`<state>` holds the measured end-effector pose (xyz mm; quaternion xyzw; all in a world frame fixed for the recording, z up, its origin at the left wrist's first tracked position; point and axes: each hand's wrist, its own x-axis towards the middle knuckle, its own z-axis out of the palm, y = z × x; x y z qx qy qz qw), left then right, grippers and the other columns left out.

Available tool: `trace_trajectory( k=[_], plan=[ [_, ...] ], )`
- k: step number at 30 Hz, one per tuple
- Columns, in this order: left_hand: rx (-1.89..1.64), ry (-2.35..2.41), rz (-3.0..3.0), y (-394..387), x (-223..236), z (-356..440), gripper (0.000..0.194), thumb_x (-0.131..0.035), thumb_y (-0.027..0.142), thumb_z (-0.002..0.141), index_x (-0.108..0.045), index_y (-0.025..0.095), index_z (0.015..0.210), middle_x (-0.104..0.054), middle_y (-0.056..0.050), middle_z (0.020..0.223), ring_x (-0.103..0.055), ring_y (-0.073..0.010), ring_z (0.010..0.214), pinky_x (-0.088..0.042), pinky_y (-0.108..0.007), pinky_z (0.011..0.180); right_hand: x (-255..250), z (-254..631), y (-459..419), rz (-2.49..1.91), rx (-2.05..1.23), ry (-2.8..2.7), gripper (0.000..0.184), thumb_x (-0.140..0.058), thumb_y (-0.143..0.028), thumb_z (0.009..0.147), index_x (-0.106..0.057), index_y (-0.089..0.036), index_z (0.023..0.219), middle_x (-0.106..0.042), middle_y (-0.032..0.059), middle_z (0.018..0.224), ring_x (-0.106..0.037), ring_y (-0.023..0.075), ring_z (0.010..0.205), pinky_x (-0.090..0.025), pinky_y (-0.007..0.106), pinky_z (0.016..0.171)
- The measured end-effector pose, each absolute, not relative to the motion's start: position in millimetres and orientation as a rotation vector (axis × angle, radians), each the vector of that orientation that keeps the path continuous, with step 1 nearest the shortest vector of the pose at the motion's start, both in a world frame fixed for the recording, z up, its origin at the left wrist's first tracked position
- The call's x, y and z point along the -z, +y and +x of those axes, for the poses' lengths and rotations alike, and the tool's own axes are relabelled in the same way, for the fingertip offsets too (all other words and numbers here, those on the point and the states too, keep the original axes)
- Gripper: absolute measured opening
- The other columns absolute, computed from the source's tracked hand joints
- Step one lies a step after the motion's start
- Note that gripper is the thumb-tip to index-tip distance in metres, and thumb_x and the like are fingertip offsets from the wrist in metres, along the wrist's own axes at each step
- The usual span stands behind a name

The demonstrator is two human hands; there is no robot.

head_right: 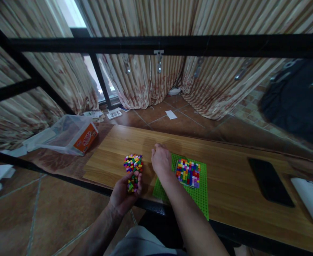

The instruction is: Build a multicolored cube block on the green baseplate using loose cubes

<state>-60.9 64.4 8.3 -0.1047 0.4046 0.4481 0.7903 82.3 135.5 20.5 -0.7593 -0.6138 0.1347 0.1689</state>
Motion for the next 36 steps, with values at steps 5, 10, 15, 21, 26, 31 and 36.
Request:
trace_trajectory(
  k=[5,10,15,21,26,31,36],
  plan=[
    [-0.912,0.882,-0.166,59.7,-8.1,-63.6,0.023,-0.047,0.019,0.095,-0.06,0.01,0.079,-0.062,-0.003,0.07,-0.058,-0.0069,0.052,-0.047,-0.015,0.044,-0.5,85.2,159.8,-2.241,-0.436,-1.728,0.021,-0.05,-0.016,0.093,-0.068,-0.009,0.103,-0.069,0.0193,0.107,-0.068,0.0233,0.093,-0.046,0.031,0.078],
    [-0.845,0.911,-0.157,54.6,-4.5,-64.1,0.024,-0.045,0.02,0.096,-0.055,0.012,0.076,-0.057,-0.002,0.067,-0.052,-0.0053,0.049,-0.038,-0.012,0.039,-6.0,81.4,140.0,-2.113,-0.502,-1.769,0.02,-0.049,-0.013,0.093,-0.069,-0.014,0.094,-0.072,0.0125,0.1,-0.067,0.0188,0.093,-0.046,0.027,0.081],
    [-0.801,0.938,-0.106,54.3,0.8,-59.4,0.026,-0.042,0.021,0.098,-0.051,0.013,0.075,-0.052,0.0,0.065,-0.047,-0.0042,0.045,-0.03,-0.011,0.034,-16.6,91.2,70.4,-1.636,-0.645,-1.609,0.016,-0.054,-0.02,0.092,-0.069,-0.021,0.098,-0.072,0.0035,0.096,-0.067,0.0149,0.086,-0.05,0.026,0.078],
    [-0.746,0.898,0.003,55.6,-0.2,-47.3,0.029,-0.04,0.025,0.099,-0.049,0.014,0.074,-0.046,0.003,0.063,-0.038,-0.002,0.041,-0.023,-0.01,0.033,-4.2,161.5,0.0,-1.555,-0.643,-1.08,0.024,-0.06,-0.041,0.089,-0.071,-0.022,0.099,-0.072,0.0048,0.089,-0.068,0.0175,0.071,-0.057,0.032,0.067],
    [-0.706,0.887,0.072,59.3,-0.5,-32.7,0.029,-0.038,0.027,0.1,-0.048,0.015,0.076,-0.043,0.004,0.063,-0.035,-0.0012,0.04,-0.021,-0.01,0.033,9.8,208.1,2.4,-1.648,-0.424,-1.012,0.027,-0.062,-0.044,0.086,-0.074,-0.021,0.093,-0.072,0.0075,0.093,-0.068,0.0222,0.085,-0.055,0.037,0.077],
    [-0.67,0.915,0.11,61.1,0.6,-26.2,0.028,-0.038,0.028,0.101,-0.048,0.015,0.078,-0.042,0.005,0.063,-0.033,-0.0007,0.039,-0.02,-0.01,0.033,18.6,212.6,22.9,-1.61,-0.384,-1.084,0.021,-0.065,-0.04,0.084,-0.077,-0.024,0.088,-0.066,0.007,0.096,-0.063,0.0221,0.092,-0.051,0.035,0.076],
    [-0.655,0.95,0.134,60.6,-0.3,-25.0,0.029,-0.038,0.027,0.101,-0.049,0.014,0.077,-0.042,0.005,0.063,-0.033,-0.0006,0.039,-0.02,-0.01,0.033,29.9,214.5,34.5,-1.597,-0.406,-1.037,0.014,-0.069,-0.037,0.077,-0.078,-0.027,0.081,-0.063,0.0058,0.097,-0.06,0.0231,0.099,-0.045,0.041,0.092]
  ],
)
